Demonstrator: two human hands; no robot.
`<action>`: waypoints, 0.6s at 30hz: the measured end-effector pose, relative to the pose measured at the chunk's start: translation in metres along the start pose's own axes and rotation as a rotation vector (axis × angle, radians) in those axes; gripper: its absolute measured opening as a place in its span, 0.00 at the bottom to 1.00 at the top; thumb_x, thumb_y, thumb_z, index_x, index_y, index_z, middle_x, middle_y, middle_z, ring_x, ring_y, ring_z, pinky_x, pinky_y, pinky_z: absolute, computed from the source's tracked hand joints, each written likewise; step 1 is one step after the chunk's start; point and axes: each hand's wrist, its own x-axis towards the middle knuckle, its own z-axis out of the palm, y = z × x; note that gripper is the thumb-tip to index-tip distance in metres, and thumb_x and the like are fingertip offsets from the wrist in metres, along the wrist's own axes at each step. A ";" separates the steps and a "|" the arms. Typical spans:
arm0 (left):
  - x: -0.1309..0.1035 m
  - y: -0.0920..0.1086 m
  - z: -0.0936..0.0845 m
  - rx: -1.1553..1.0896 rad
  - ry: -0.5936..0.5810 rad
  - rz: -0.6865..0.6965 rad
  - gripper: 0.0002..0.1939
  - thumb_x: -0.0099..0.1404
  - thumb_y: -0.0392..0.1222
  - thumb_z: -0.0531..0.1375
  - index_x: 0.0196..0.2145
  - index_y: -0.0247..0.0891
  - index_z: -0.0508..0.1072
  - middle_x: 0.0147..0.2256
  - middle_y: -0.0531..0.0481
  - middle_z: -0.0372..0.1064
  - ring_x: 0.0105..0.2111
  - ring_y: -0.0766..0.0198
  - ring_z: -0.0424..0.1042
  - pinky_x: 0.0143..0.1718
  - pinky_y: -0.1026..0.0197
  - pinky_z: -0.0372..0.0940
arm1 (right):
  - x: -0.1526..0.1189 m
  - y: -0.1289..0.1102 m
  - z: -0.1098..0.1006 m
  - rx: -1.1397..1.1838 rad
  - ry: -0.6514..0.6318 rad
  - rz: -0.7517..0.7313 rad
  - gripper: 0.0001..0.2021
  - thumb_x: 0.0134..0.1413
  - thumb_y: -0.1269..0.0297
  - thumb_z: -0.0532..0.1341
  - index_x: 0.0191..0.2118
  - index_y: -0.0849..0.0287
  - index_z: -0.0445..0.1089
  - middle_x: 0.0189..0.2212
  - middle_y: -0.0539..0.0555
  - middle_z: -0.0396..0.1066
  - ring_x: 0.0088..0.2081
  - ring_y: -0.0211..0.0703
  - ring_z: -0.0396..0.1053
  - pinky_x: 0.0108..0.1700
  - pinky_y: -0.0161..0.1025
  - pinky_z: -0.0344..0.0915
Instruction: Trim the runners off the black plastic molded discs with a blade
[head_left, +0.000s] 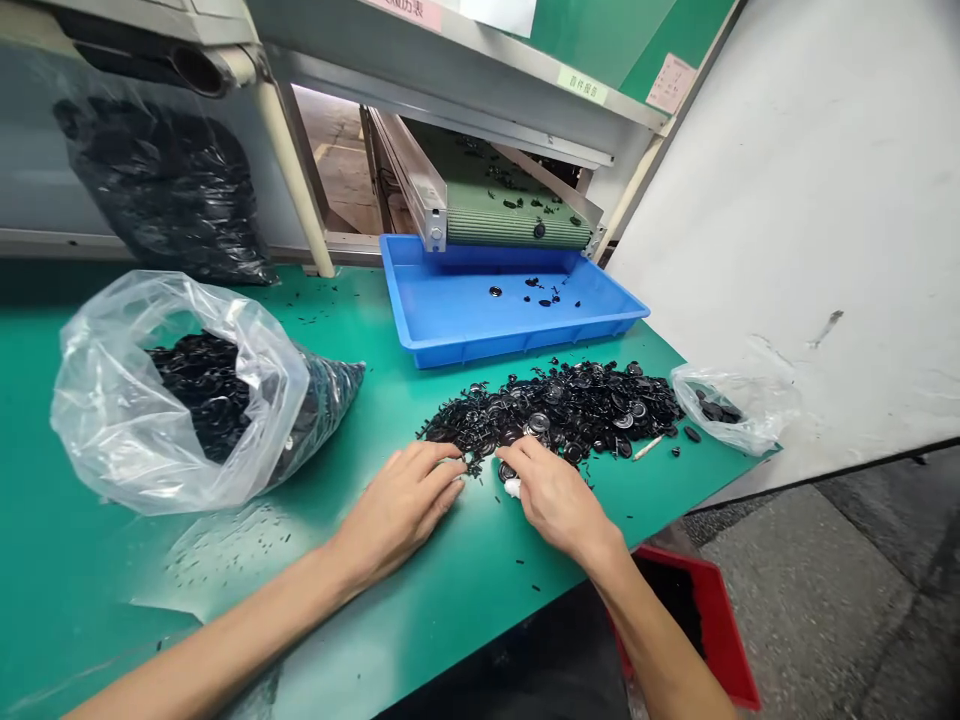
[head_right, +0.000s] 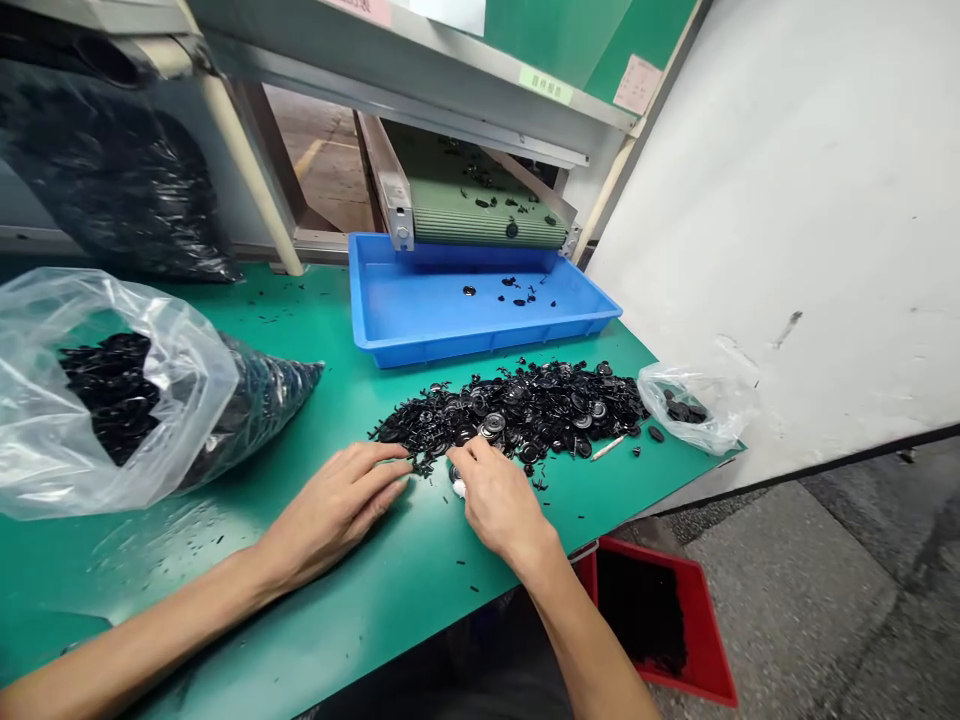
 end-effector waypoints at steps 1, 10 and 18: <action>0.000 0.003 -0.001 -0.007 0.026 -0.007 0.12 0.72 0.41 0.50 0.46 0.39 0.72 0.47 0.42 0.72 0.45 0.52 0.69 0.44 0.49 0.64 | 0.001 0.002 -0.001 -0.010 -0.015 -0.002 0.21 0.54 0.82 0.49 0.48 0.57 0.68 0.40 0.54 0.64 0.34 0.40 0.64 0.34 0.36 0.60; 0.004 0.045 0.002 -0.755 -0.040 -0.581 0.14 0.72 0.50 0.49 0.48 0.42 0.66 0.34 0.52 0.72 0.27 0.65 0.68 0.29 0.62 0.63 | -0.009 0.013 0.000 0.429 0.310 -0.139 0.17 0.59 0.78 0.49 0.40 0.57 0.73 0.38 0.53 0.69 0.37 0.38 0.68 0.39 0.36 0.64; 0.020 0.053 0.015 -1.182 -0.105 -0.668 0.13 0.69 0.52 0.54 0.39 0.39 0.62 0.21 0.58 0.65 0.18 0.71 0.55 0.20 0.67 0.50 | -0.032 -0.006 0.010 0.706 0.341 -0.058 0.20 0.55 0.80 0.50 0.45 0.54 0.73 0.46 0.54 0.72 0.49 0.43 0.70 0.51 0.42 0.67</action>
